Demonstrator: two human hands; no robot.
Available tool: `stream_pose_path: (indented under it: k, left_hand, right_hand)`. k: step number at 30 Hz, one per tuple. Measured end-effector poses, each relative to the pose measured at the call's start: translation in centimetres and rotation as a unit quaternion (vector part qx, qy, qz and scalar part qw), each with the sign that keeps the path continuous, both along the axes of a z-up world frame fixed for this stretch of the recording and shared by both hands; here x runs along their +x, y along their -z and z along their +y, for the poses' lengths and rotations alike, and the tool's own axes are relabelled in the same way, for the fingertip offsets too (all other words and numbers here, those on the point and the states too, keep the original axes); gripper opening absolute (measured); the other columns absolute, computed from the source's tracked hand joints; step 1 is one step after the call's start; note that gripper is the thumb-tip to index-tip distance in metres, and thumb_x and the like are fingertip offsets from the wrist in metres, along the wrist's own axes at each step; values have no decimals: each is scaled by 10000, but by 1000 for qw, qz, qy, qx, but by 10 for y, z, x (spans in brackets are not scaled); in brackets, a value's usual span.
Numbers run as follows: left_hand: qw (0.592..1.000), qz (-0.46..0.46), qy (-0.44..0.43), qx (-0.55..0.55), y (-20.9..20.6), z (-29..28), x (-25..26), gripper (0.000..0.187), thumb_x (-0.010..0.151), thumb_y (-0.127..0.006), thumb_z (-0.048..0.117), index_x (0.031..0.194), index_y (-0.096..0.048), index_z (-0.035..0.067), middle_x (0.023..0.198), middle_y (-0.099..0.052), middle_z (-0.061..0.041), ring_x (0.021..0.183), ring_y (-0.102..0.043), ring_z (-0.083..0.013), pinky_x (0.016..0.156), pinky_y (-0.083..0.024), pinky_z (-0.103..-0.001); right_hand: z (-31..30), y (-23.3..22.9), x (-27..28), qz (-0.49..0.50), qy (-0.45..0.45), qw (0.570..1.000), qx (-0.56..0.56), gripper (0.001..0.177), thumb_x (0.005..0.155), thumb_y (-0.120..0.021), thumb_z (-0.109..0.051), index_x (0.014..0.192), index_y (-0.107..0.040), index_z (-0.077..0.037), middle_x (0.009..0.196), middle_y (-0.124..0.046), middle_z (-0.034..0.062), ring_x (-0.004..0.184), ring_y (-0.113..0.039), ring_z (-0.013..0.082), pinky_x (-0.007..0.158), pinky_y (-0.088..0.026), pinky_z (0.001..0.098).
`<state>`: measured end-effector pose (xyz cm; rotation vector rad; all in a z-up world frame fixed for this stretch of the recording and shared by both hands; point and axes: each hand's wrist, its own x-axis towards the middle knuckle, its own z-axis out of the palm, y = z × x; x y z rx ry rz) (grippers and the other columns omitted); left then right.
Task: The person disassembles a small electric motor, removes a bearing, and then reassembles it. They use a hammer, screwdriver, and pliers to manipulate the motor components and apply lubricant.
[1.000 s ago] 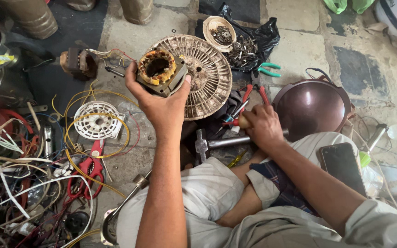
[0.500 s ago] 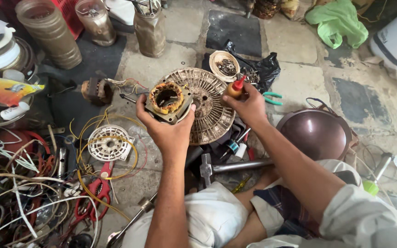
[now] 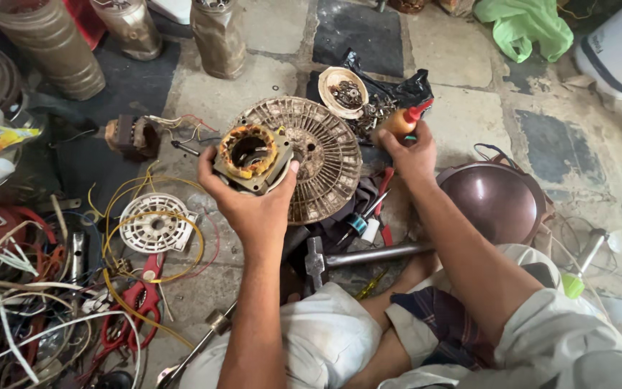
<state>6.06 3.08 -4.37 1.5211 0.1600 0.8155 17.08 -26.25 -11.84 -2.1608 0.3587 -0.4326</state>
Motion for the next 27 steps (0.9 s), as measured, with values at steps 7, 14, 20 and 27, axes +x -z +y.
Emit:
stream_pose_path:
  k: [7, 14, 20, 27]
  left_hand:
    - [1000, 5, 2, 9, 4, -5, -1, 1041, 724, -986, 110, 1489, -284, 22, 1444, -457, -192, 1347, -537, -280, 1187, -457, -396]
    - [998, 21, -19, 48, 6, -7, 5, 1069, 684, -1006, 96, 1484, -302, 14, 1440, -459, -189, 1347, -521, -293, 1192, -431, -403]
    - [1000, -5, 5, 1, 5, -9, 5, 1053, 718, -989, 94, 1502, -289, 19, 1462, -453, -176, 1370, -528, -275, 1216, -444, -393]
    - [991, -69, -54, 105, 0, -13, -9, 1094, 710, -1017, 90, 1508, -272, 29, 1455, -429, -181, 1361, -511, -299, 1197, -438, -408]
  right_hand:
    - [-38, 78, 25, 53, -22, 985, -165, 597, 671, -955, -303, 1138, -687, -45, 1053, -746, 167, 978, -713, 333, 889, -550, 433]
    - [-33, 107, 44, 85, -44, 987, -131, 624, 662, -957, -295, 1178, -690, -68, 1069, -752, 146, 977, -720, 292, 886, -552, 411]
    - [-34, 122, -23, 112, 126, 985, -34, 543, 848, -853, -441, 1040, -673, 32, 946, -748, 172, 836, -705, 255, 774, -557, 408]
    - [16, 74, -90, 356, -31, 932, 54, 526, 763, -856, -480, 740, -700, 22, 676, -694, 184, 523, -644, 269, 523, -520, 432]
